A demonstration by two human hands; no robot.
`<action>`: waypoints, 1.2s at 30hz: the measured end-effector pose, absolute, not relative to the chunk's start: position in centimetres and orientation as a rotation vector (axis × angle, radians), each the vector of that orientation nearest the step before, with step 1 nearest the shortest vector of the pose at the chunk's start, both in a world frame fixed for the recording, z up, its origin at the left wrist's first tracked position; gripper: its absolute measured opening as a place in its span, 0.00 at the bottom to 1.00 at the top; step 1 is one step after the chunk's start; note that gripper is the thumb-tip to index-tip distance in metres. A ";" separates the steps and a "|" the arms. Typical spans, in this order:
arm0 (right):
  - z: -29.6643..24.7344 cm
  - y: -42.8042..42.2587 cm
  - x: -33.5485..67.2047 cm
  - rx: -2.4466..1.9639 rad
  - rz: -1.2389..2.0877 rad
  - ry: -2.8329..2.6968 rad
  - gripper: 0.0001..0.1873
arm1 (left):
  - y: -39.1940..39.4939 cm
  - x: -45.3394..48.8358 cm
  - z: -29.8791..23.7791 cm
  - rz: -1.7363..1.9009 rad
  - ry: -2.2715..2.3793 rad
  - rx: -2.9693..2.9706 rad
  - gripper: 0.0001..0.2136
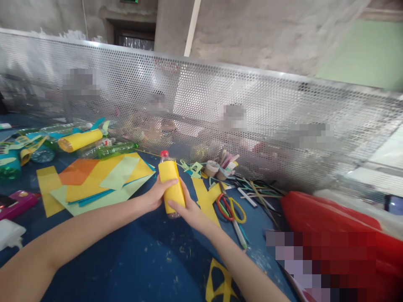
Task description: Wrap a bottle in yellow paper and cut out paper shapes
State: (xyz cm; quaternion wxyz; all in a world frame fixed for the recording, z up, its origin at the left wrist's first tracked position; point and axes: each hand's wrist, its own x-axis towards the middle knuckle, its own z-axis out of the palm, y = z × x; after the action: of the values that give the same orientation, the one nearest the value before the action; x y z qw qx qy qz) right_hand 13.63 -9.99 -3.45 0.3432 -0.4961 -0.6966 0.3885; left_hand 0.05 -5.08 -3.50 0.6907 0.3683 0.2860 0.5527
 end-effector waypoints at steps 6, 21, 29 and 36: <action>-3.2 -6.2 17.3 -1.685 0.342 -1.910 0.22 | -4.3 0.3 -4.9 1.207 0.688 0.693 0.22; -2.8 -4.2 20.5 -1.748 0.323 -1.898 0.15 | -3.9 0.5 -5.3 1.199 0.677 0.704 0.23; -2.8 -8.4 15.0 -1.437 0.834 -1.835 0.29 | -4.2 0.6 -4.7 1.351 0.580 0.823 0.25; -4.1 -10.8 13.5 -1.320 0.773 -1.785 0.40 | -5.9 1.1 -3.1 1.497 0.603 0.898 0.27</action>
State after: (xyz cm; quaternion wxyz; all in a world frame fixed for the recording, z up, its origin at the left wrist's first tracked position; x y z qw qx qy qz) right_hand 13.47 -10.76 -4.11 0.3852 -0.5181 -0.7008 0.3033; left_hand 1.06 -5.92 -3.05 0.6031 0.3878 0.2605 0.6466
